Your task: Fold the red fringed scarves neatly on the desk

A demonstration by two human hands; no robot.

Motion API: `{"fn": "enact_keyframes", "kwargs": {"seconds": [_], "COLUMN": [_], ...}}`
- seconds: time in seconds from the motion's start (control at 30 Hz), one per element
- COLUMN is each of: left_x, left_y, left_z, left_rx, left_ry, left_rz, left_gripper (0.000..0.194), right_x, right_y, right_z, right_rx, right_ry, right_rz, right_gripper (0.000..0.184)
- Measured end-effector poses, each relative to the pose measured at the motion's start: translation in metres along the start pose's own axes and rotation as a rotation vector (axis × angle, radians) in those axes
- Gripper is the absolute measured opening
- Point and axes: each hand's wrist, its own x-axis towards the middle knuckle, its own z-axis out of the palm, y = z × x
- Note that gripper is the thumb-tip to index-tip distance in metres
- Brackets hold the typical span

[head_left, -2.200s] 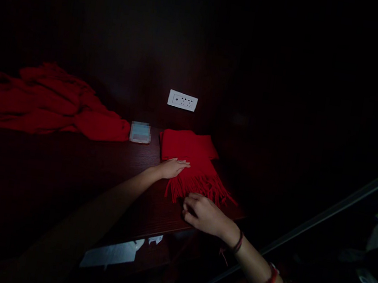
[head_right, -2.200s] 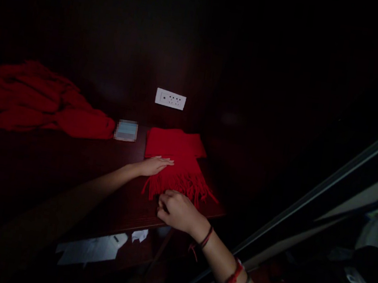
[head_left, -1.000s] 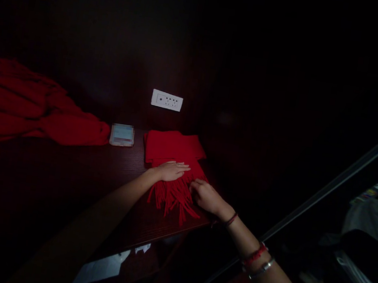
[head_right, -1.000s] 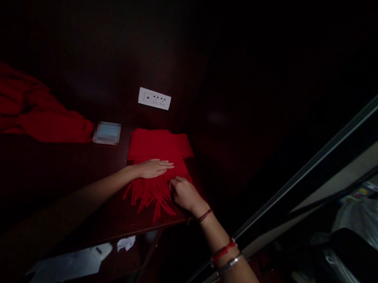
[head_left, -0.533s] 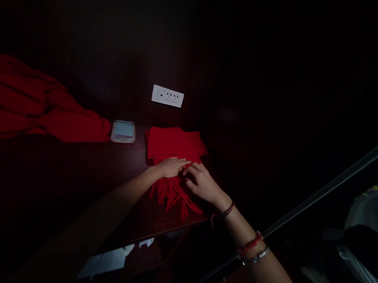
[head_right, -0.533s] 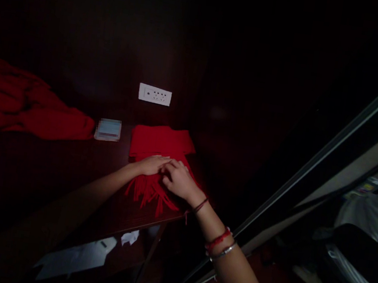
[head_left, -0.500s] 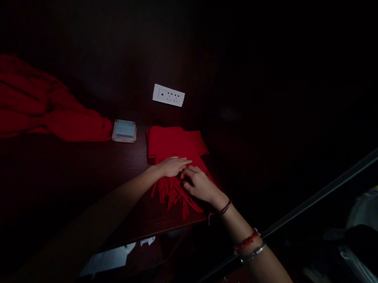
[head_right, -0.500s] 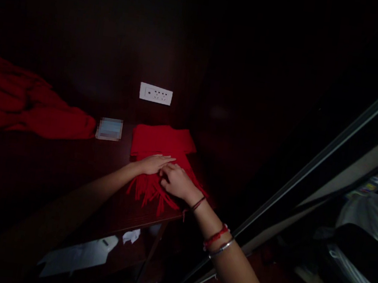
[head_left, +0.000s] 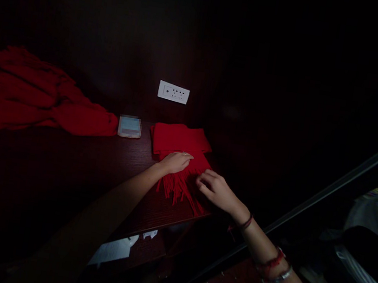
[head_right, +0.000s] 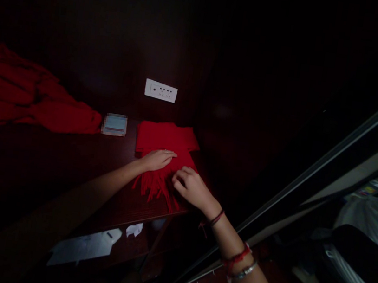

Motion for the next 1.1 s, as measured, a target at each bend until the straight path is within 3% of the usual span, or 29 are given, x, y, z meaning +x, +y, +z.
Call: {"fn": "enact_keyframes", "kwargs": {"seconds": [0.07,0.13,0.23,0.43,0.57,0.67,0.83,0.93,1.1], "left_x": [-0.005,-0.011,-0.015,-0.012,-0.011,-0.011,-0.008,-0.005,-0.002], "left_y": [-0.004,-0.009,-0.012,-0.012,-0.01,-0.004,0.008,0.009,0.006], "left_z": [-0.003,-0.006,-0.009,-0.008,-0.006,-0.006,-0.007,-0.007,-0.004], "left_rx": [-0.013,-0.03,-0.042,-0.045,-0.015,-0.034,-0.072,-0.043,-0.029], "left_ry": [-0.036,-0.148,-0.256,-0.266,-0.137,-0.081,-0.246,-0.335,-0.342], "left_rz": [0.012,0.04,0.013,0.016,0.06,0.099,0.092,0.057,0.069], "left_gripper": [0.037,0.037,0.039,0.038,0.036,0.037,0.039,0.039,0.039], "right_x": [0.019,0.031,0.027,-0.028,-0.032,-0.011,0.007,-0.013,-0.053], "right_y": [0.005,0.006,-0.002,-0.019,0.008,0.039,0.058,0.048,0.032], "right_z": [0.014,0.03,0.043,0.017,-0.003,0.001,0.025,0.028,0.006], "right_rx": [-0.03,-0.051,-0.088,-0.016,-0.03,-0.091,-0.122,-0.124,-0.139], "right_ry": [0.055,0.031,-0.012,-0.125,0.015,0.118,0.026,-0.002,-0.072], "right_rz": [0.01,-0.004,-0.027,-0.058,0.061,0.128,0.088,0.099,0.11], "right_gripper": [0.014,0.012,0.014,0.023,0.027,0.022,0.016,0.015,0.021]}}
